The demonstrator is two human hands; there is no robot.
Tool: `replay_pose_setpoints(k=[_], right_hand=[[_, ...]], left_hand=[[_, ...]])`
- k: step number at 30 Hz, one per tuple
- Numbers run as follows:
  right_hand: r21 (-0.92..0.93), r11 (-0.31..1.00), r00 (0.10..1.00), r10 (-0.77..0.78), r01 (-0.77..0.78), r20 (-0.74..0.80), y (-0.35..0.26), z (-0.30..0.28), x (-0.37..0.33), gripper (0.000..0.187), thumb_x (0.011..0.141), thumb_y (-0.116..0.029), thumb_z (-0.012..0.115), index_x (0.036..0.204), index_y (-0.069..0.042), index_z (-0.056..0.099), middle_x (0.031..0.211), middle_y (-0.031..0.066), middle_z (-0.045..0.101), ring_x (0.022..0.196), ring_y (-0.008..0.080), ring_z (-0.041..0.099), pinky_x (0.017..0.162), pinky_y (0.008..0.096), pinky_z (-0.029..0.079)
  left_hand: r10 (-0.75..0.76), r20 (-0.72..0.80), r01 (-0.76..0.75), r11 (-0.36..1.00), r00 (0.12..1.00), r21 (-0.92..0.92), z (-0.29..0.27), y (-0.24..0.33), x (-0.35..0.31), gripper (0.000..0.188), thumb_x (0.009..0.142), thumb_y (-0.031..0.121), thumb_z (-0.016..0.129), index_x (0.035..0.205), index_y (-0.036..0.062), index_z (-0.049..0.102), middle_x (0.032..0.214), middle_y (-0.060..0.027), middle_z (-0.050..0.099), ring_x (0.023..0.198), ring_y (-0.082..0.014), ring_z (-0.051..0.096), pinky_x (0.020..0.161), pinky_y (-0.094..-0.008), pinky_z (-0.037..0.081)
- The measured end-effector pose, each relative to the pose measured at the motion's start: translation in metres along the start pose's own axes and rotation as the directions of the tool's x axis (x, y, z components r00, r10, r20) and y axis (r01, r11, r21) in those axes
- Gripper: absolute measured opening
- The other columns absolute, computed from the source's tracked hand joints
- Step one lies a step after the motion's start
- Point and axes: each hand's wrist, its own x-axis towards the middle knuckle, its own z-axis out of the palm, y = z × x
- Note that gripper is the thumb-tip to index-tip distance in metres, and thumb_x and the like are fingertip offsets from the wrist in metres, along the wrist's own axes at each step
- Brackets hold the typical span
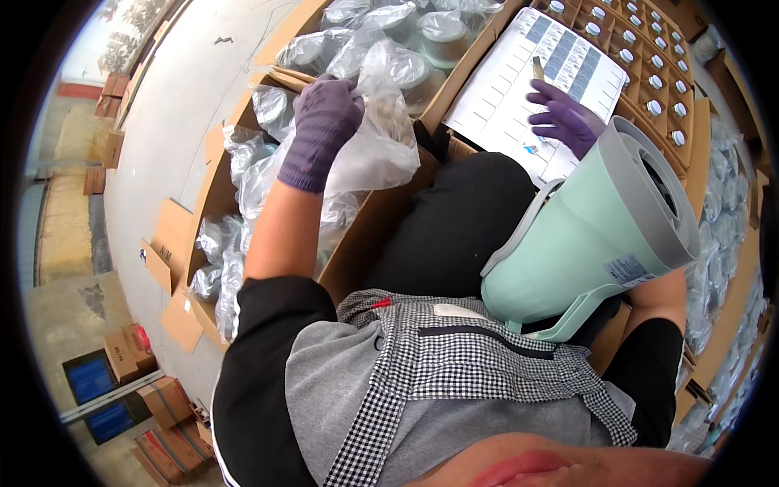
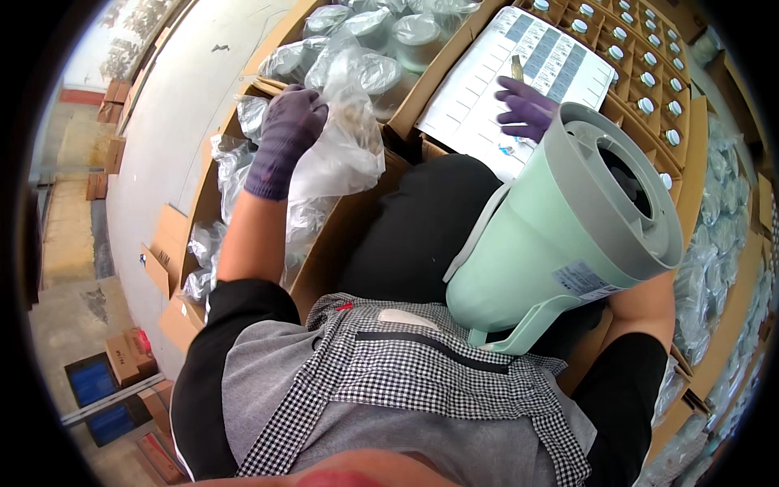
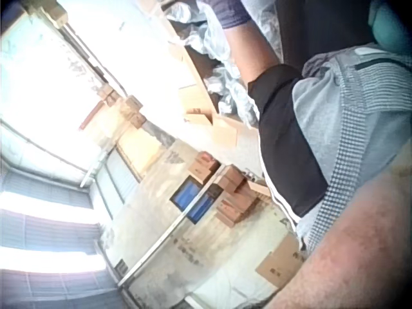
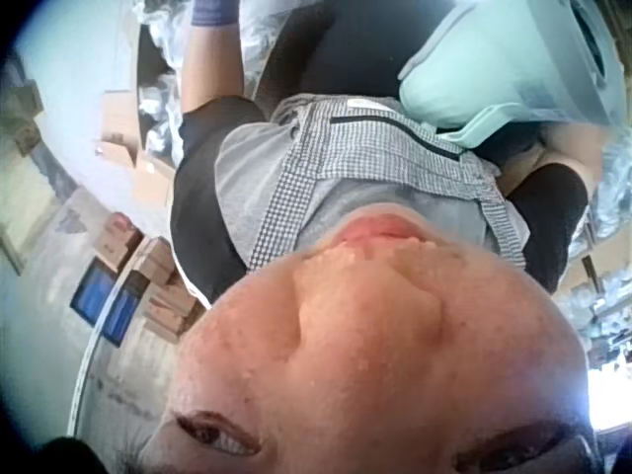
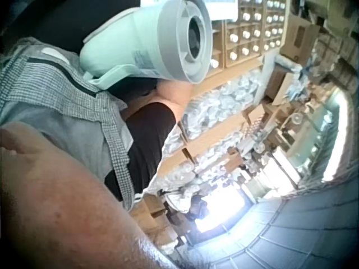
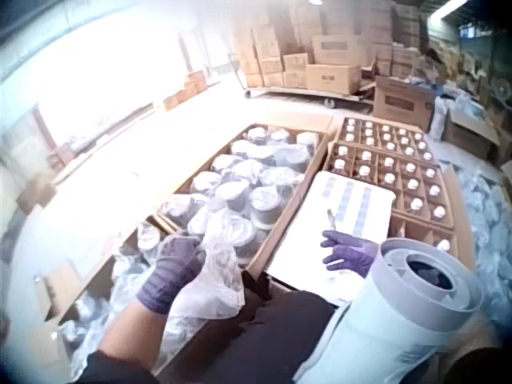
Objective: The person assembles several vacuum flasks by inserting the glass liners into the plastic outer shells, screwing on the base caps, and applying labels to the exterior before placing the assembled flasks into plastic bags and cardboard shipping dividers.
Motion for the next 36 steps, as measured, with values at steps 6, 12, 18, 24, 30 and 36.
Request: replay_pose_setpoints(k=[6,12,18,24,30,36], right_hand=[[-0.179,0.984,1.000,0.012,-0.012,0.003,-0.031,0.046,0.049,0.068,0.097,-0.035,0.064,0.152,-0.006,0.036,0.147,0.0135,0.048,0.129,0.0197,0.053,0.104,0.0353,0.048],[0.160,0.966,0.885,-0.113,0.205,-0.452,-0.078,0.019,-0.099,0.062,0.088,-0.037,0.074,0.136,-0.004,0.053,0.124,0.0129,0.064,0.108,0.0227,0.064,0.092,0.0333,0.055],[-0.190,0.846,0.867,-0.483,0.498,0.123,-0.118,0.007,-0.259,0.019,0.084,-0.016,0.073,0.099,-0.003,0.073,0.090,0.0127,0.072,0.075,0.0253,0.071,0.076,0.0369,0.057],[-0.762,0.626,0.981,-0.182,0.167,0.065,-0.029,0.113,-0.274,0.016,0.081,-0.014,0.069,0.095,-0.011,0.076,0.091,0.0065,0.073,0.090,0.0296,0.068,0.087,0.0392,0.053],[-0.476,0.874,0.985,-0.154,0.098,-0.079,-0.015,0.106,-0.274,0.027,0.089,-0.021,0.070,0.105,0.000,0.073,0.086,0.0082,0.075,0.081,0.0127,0.070,0.073,0.0276,0.056],[-0.038,0.999,0.986,0.026,-0.033,-0.163,-0.036,0.136,-0.304,0.022,0.091,-0.012,0.069,0.108,0.002,0.071,0.094,0.0085,0.074,0.094,0.0150,0.070,0.088,0.0277,0.055]], left_hand=[[0.267,-0.084,-0.198,0.433,0.960,-0.880,-0.037,0.115,-0.023,0.024,0.093,0.016,0.071,0.111,0.0007,0.073,0.095,-0.0025,0.072,0.085,-0.0092,0.061,0.082,-0.0247,0.048],[0.514,-0.183,-0.183,-0.052,0.838,-0.982,-0.063,0.177,-0.036,0.025,0.093,0.009,0.064,0.114,-0.0047,0.068,0.112,-0.0121,0.070,0.098,-0.0162,0.068,0.091,-0.0302,0.053],[0.800,-0.600,-0.136,-0.595,-0.006,-0.792,-0.092,0.194,-0.045,0.020,0.081,0.014,0.076,0.094,-0.0001,0.073,0.097,-0.0157,0.070,0.085,-0.0277,0.071,0.076,-0.0381,0.057],[0.992,0.014,-0.636,0.092,0.126,-0.766,-0.013,0.144,-0.146,0.010,0.078,0.014,0.070,0.087,0.0131,0.074,0.093,-0.0061,0.071,0.100,-0.0248,0.065,0.090,-0.0384,0.049],[0.780,-0.113,-0.153,-0.023,0.616,-0.988,0.014,0.161,-0.151,0.014,0.086,0.015,0.065,0.094,0.0037,0.067,0.091,-0.0080,0.068,0.089,-0.0214,0.067,0.080,-0.0352,0.054],[0.702,0.028,0.083,-0.045,0.712,-0.995,-0.012,0.146,-0.187,0.019,0.087,0.008,0.053,0.098,-0.0039,0.064,0.086,-0.0039,0.065,0.082,-0.0110,0.061,0.073,-0.0258,0.049]])
